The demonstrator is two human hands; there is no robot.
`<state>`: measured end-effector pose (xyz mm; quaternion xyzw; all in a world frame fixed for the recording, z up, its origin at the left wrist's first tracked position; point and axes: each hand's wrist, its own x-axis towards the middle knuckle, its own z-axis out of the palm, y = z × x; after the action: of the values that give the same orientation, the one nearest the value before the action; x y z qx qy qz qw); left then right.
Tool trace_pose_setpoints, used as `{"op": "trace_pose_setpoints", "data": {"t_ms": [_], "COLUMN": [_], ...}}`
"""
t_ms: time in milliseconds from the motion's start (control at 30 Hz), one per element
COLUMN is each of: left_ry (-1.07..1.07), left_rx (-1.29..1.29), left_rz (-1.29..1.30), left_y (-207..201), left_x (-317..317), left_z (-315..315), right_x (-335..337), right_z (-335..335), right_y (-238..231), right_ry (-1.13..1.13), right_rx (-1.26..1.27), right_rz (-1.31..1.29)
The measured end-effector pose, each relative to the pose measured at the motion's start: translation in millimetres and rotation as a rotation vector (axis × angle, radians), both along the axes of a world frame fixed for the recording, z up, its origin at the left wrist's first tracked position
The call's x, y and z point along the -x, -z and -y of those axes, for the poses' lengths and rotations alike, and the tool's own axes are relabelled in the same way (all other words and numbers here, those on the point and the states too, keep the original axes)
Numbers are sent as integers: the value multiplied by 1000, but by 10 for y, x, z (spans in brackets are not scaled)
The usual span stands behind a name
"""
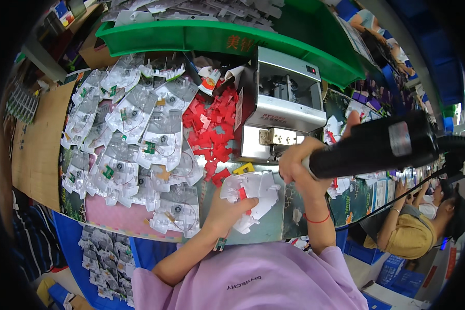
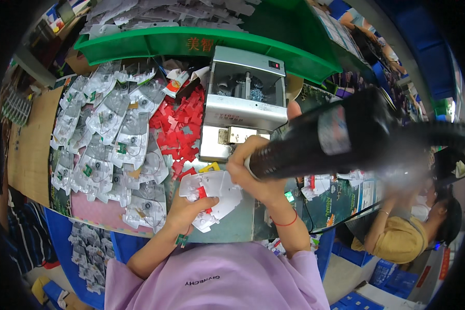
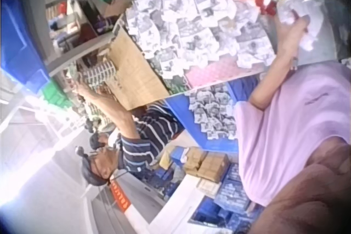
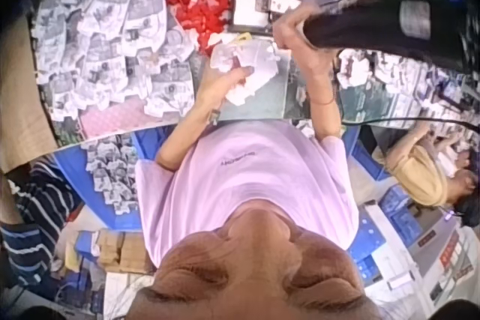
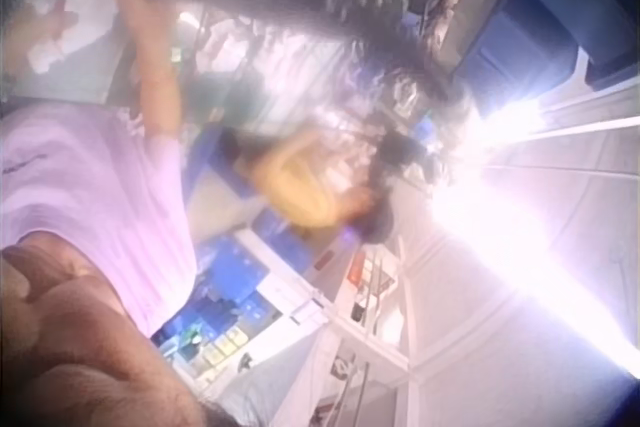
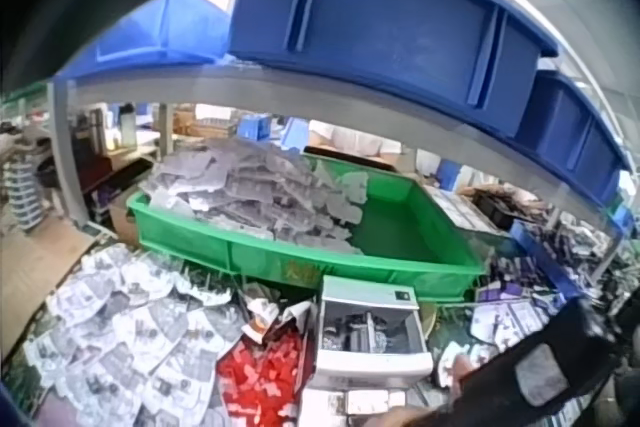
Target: The person assembles plastic toy parts by retrieving casing pieces from trays, inserting internal plastic components into the housings by hand, and securing the pieces with an electric screwdriver.
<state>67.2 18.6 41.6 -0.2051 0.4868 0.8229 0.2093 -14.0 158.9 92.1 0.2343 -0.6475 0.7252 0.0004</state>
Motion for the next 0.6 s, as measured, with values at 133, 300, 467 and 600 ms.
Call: {"op": "trace_pose_setpoints", "data": {"t_ms": [133,300,467,600], "left_ry": [-35,-26,18,71], "left_rx": [-46,-151,-111,-132], "left_rz": [3,3,-5,34], "left_y": [12,-54,-96,-54], "left_x": [7,22,18,8], "left_z": [-12,-16,6,-3], "right_x": [-126,-395,-457,-469], "right_z": [33,39,-69,-75], "right_y": [-116,-133,-117,-141], "right_ry": [-299,-285,-407,-463], "right_rx": [220,402,309,266], "right_rz": [-194,-114,74,84]}}
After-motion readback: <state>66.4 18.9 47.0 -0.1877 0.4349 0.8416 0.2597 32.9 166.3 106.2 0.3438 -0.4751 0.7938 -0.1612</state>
